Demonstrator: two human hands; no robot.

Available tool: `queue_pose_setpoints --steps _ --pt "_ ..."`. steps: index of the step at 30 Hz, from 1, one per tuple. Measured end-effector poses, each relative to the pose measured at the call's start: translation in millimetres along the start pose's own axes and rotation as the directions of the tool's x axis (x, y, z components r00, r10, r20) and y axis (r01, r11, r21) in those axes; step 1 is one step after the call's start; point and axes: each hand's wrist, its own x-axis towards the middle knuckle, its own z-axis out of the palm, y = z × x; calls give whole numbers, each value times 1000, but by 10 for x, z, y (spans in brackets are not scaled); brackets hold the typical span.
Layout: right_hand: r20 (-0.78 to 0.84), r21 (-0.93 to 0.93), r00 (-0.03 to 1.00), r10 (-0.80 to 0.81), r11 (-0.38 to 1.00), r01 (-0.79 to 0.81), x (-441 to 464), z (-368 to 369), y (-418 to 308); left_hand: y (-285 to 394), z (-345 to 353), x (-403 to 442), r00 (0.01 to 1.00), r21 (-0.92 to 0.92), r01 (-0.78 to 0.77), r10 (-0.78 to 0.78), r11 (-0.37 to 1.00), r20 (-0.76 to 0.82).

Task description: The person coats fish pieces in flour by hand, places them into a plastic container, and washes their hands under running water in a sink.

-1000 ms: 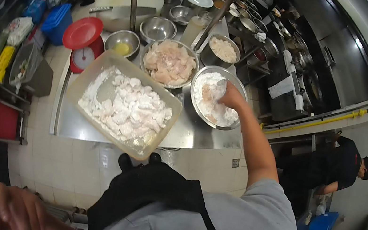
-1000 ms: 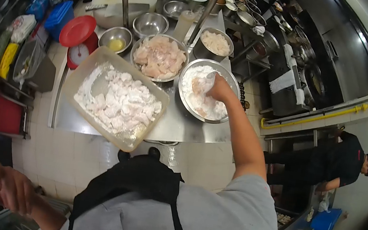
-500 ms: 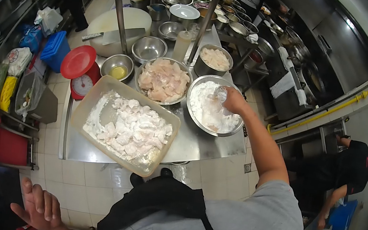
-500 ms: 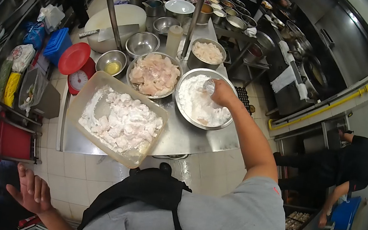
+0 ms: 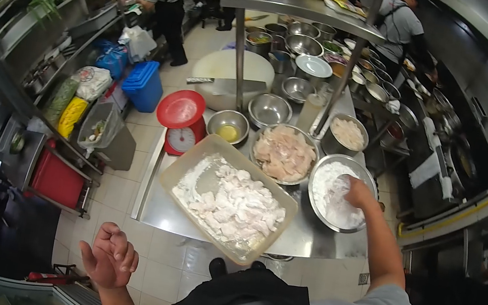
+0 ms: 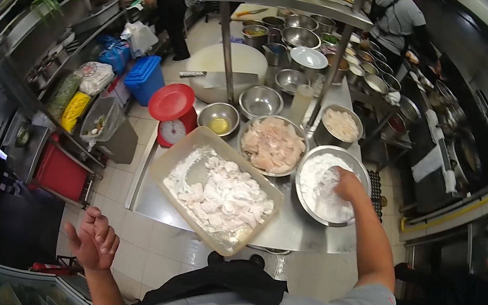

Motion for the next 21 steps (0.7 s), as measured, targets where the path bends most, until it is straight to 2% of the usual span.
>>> queue_pose_setpoints --steps 3,5,6,8,10,12,13,14,15,17,18,19,20,21 --pt "-3 -15 999 55 998 -55 8 -93 -102 -14 -58 -30 1000 86 -29 29 996 -3" --pt "-103 -362 995 -3 932 -34 41 249 -85 -69 -44 -13 999 22 -14 15 1000 -47" --pt "-99 -364 995 -7 931 -30 53 410 -77 -100 -37 0 998 22 -15 16 1000 -52" --pt "-175 -107 984 17 994 -37 113 665 -99 -135 -30 44 1000 32 21 -21 999 8" --pt "-192 -128 981 30 990 -55 192 640 -12 -123 -47 51 998 39 40 -41 998 40" --pt "-191 -126 977 95 985 -120 162 441 38 -114 -74 6 999 62 25 -23 998 -32" --pt "-148 -142 989 31 988 -53 203 400 187 -116 -82 -30 997 36 71 -70 997 -40" --pt "-39 -68 999 35 997 -38 71 165 41 -112 -93 -49 993 39 35 -30 999 -110" --pt "80 58 996 -38 998 33 9 51 -7 -116 -100 -50 984 48 3 6 999 -176" --pt "117 -263 991 -64 960 94 -229 79 -257 -148 -103 -40 989 43 47 -40 998 -141" --pt "150 -343 989 9 938 43 -229 237 -278 -171 -114 -15 994 70 33 -25 997 -108" --pt "221 -157 973 -68 982 104 -69 484 -66 -205 -134 4 996 67 49 -44 997 -83" --pt "200 -120 980 -17 992 41 -123 373 -227 -239 -111 15 995 56 58 -54 997 -80" --pt "152 -115 983 -101 986 119 25 439 -7 -249 -84 35 994 63 66 -60 996 -86"
